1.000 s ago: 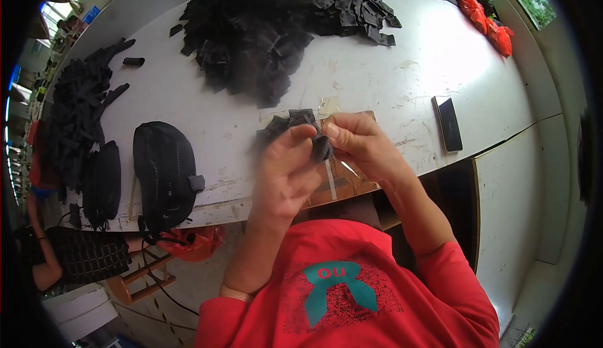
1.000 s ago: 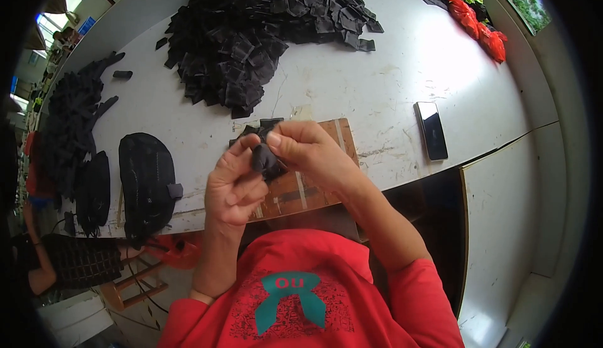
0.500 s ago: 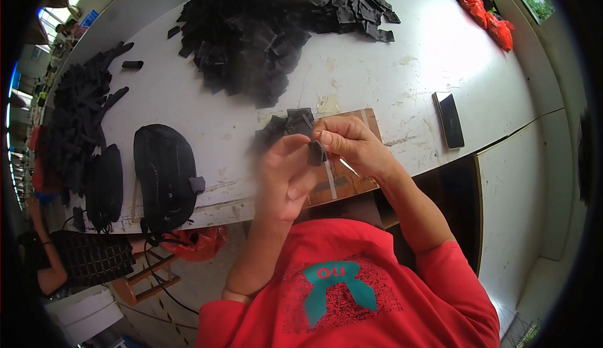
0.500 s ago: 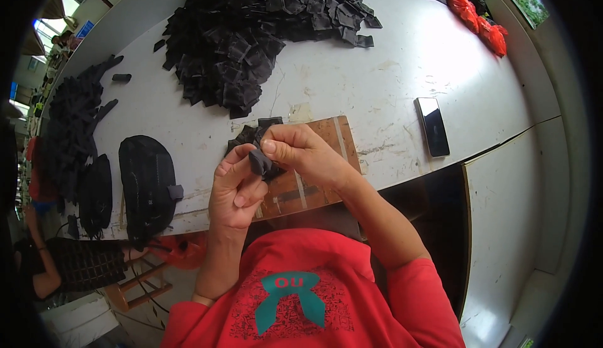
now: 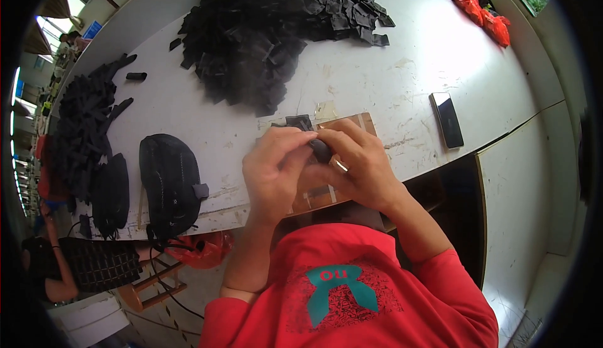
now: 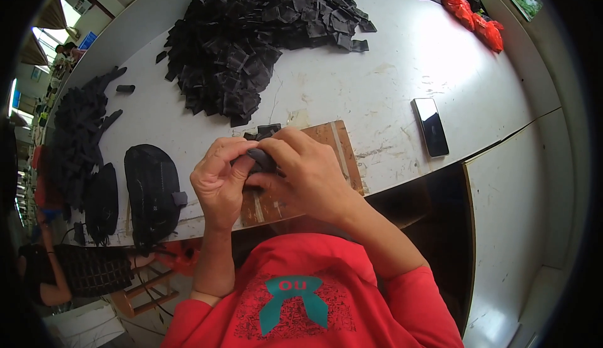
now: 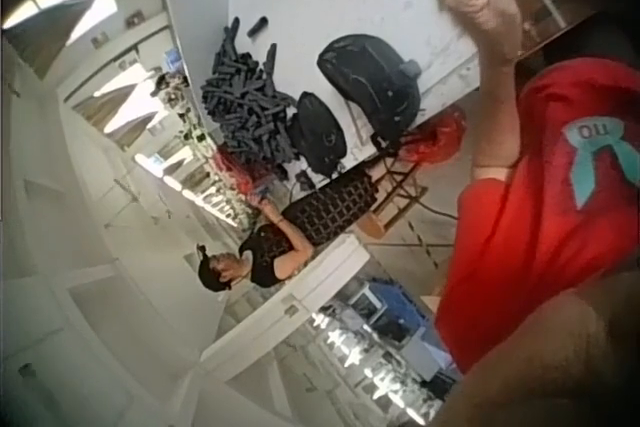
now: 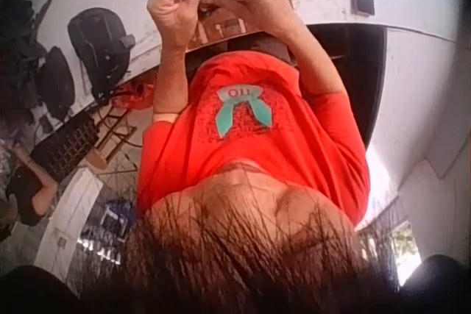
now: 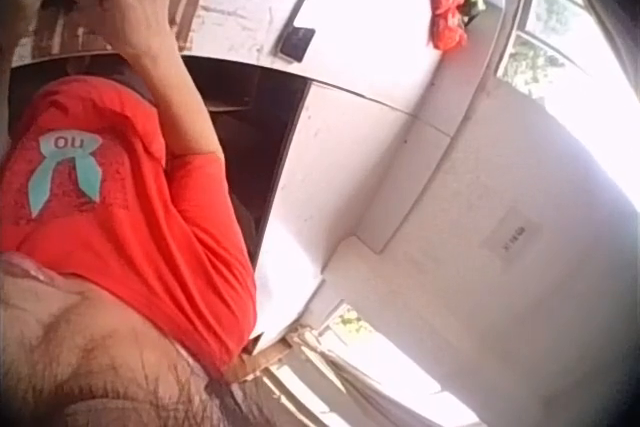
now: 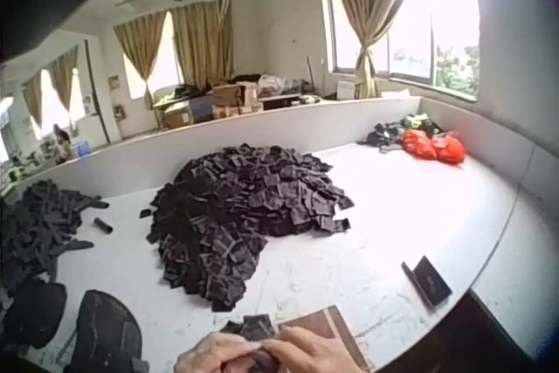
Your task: Assembling small black fabric pieces on a workbench by applying thin strips or adhesive.
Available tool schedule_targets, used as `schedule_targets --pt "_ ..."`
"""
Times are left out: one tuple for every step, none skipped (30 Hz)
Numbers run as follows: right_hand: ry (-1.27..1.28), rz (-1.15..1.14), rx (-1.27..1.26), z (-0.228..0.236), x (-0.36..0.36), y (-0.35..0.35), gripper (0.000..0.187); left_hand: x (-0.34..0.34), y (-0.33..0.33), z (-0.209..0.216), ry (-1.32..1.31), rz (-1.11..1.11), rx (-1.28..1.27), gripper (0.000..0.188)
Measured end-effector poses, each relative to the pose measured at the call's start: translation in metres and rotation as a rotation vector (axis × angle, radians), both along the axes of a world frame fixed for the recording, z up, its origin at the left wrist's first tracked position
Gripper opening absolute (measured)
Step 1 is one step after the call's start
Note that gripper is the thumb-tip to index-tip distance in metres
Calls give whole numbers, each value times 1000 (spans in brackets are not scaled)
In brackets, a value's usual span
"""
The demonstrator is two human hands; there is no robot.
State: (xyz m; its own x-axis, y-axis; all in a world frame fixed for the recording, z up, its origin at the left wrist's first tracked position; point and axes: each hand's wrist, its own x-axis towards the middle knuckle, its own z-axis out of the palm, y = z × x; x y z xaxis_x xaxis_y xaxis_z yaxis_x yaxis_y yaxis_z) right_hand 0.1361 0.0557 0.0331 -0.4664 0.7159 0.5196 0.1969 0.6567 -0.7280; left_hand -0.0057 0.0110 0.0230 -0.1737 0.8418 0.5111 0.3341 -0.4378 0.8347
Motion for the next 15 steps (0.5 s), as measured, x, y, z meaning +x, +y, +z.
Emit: schedule_targets --pt "-81 -4 62 -1 -1 0 25 -1 1 1 18 1 10 18" --pt "-34 3 51 1 -2 2 23 -2 2 2 17 0 11 18" --pt "-35 4 51 0 -2 3 23 -3 4 4 27 -12 20 17" --pt "-38 4 64 -2 -2 5 21 -4 4 4 37 -22 29 16" --pt "-42 4 79 -4 -3 6 19 -5 4 3 35 -20 29 16" --pt "-44 3 80 -11 -5 5 19 -6 4 1 76 -25 20 16" --pt "23 -27 84 -20 -8 4 18 -5 5 0 115 -33 16 16" --pt "90 -57 90 -24 -9 3 17 -2 5 0 110 -38 22 16" --pt "89 -56 96 -23 -10 3 17 -2 5 0 99 0 1 15" --pt "62 -67 99 -21 -11 3 17 -1 5 1 87 37 -19 15" --pt "35 -79 103 -20 -12 3 16 1 3 2 85 37 -12 15" --pt "-3 -76 81 -21 -9 -1 15 3 -1 4 44 40 1 14" --pt "-4 -74 85 -19 -8 -1 15 4 -3 5 2 43 13 13" --pt "9 -62 55 -15 -7 -1 15 0 -1 0 49 34 59 15" --pt "22 -48 23 -11 -6 -2 15 0 -1 0 48 38 60 15"
